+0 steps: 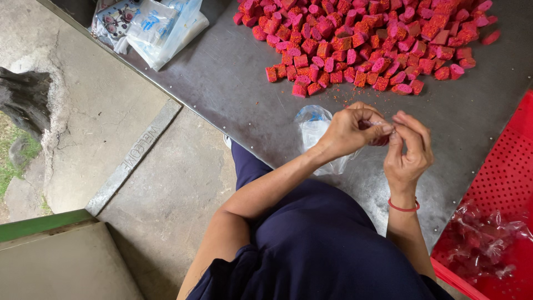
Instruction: The person puts red textured items into small plastic bags by hand and places the filled bags into a red crate.
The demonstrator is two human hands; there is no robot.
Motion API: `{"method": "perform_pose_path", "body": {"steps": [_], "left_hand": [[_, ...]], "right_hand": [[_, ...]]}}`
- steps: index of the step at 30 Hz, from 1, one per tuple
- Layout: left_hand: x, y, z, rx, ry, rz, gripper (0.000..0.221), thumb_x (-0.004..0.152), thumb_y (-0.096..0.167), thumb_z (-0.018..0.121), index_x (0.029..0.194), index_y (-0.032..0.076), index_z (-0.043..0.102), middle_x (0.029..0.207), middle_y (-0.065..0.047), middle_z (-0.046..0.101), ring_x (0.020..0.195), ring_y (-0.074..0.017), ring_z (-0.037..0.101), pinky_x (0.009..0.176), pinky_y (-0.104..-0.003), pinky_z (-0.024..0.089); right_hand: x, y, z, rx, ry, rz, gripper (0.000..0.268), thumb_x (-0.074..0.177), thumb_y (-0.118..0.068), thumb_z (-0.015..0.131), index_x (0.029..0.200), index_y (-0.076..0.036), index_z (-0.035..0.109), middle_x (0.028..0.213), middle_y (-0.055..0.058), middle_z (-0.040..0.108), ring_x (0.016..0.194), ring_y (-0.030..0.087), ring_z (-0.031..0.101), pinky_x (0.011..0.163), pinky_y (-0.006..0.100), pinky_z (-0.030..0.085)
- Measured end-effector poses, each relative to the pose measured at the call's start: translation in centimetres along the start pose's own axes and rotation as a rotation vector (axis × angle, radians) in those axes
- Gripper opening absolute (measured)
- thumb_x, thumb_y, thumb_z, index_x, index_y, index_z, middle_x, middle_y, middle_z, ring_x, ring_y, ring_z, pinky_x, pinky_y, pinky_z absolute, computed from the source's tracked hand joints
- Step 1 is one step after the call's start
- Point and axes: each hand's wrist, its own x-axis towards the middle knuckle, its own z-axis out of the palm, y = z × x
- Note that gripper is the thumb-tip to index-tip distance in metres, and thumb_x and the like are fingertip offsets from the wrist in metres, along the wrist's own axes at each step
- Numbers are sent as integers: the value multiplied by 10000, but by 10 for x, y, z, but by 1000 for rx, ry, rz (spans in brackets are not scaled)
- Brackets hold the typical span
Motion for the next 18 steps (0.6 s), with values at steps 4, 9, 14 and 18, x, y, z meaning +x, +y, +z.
{"method": "perform_pose_path", "body": {"steps": [4,9,14,18], "left_hand": [[3,1,-8,182,66,-50,145,924,84,753,918,-60,740,933,-86,653,737,-142,716,630,-283,604],[9,-20,-1,54,-17,100,136,923,93,756,984,-29,761,1024,-95,703,867,-151,739,767,-279,633],[-6,-10,13,209,-39,-22,170,893,172,783,928,6,784,936,-79,703,751,-124,726,658,-275,618],[-4,-17,5,347,22,61,197,882,248,804,924,56,804,923,-69,715,728,-110,695,633,-274,565]], "right_hand": [[-17,15,-16,79,80,106,66,1036,31,615,1089,26,653,1244,142,720,1041,231,678,914,296,547],[-18,9,-31,-47,-56,-22,206,996,-55,759,1131,32,629,1250,170,635,1203,329,629,1045,430,519],[-27,6,-15,-111,-46,47,110,1061,-21,721,1086,20,623,1234,143,645,1127,278,629,922,363,526],[-38,20,-19,145,17,90,59,1080,7,661,1029,26,638,1145,131,640,1119,255,649,973,359,541]]}}
